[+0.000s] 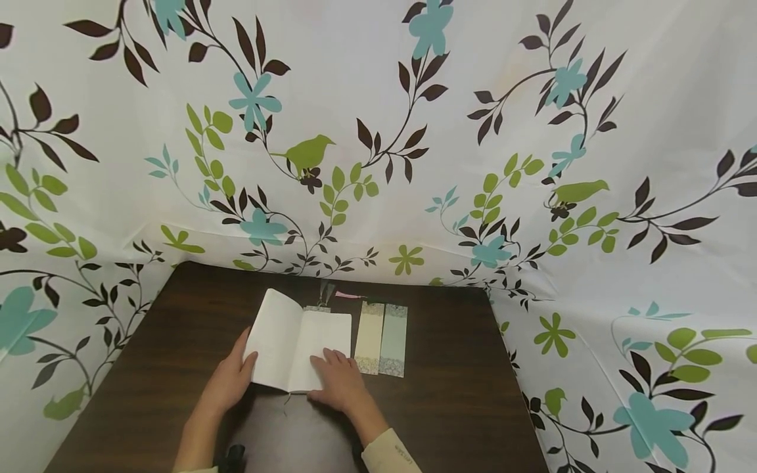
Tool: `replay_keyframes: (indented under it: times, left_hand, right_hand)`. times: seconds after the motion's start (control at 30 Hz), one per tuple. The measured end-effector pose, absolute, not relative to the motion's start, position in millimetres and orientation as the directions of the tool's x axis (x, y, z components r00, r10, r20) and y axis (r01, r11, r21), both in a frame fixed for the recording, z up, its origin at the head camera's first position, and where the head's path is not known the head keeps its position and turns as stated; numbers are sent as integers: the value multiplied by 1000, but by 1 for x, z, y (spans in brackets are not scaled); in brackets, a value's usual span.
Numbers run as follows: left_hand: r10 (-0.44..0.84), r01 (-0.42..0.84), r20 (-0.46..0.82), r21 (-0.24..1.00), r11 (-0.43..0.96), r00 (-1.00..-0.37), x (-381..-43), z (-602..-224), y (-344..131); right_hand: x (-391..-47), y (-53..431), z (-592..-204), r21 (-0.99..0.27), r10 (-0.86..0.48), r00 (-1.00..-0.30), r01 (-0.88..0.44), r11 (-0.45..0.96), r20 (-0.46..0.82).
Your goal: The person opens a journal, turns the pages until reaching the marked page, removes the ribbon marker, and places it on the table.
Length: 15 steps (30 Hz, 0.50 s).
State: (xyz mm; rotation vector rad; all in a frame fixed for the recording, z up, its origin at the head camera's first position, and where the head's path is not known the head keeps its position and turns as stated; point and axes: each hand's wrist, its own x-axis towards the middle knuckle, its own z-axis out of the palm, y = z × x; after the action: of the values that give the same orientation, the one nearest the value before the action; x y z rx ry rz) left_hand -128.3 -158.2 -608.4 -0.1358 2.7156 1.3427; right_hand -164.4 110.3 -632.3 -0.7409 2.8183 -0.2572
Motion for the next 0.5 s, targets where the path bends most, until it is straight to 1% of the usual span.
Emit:
replay_keyframes:
  times: [0.27, 0.5]
  left_hand:
    - [-37, -143, -152, 780, 609, -988, -127, -606, -160]
    - [-34, -130, -138, 784, 607, -990, -125, -607, -156]
  right_hand:
    - [-169, 110, -634, -257, -524, -838, -478, 840, -153]
    - [-170, 118, -635, -292, -533, -833, -478, 828, -148]
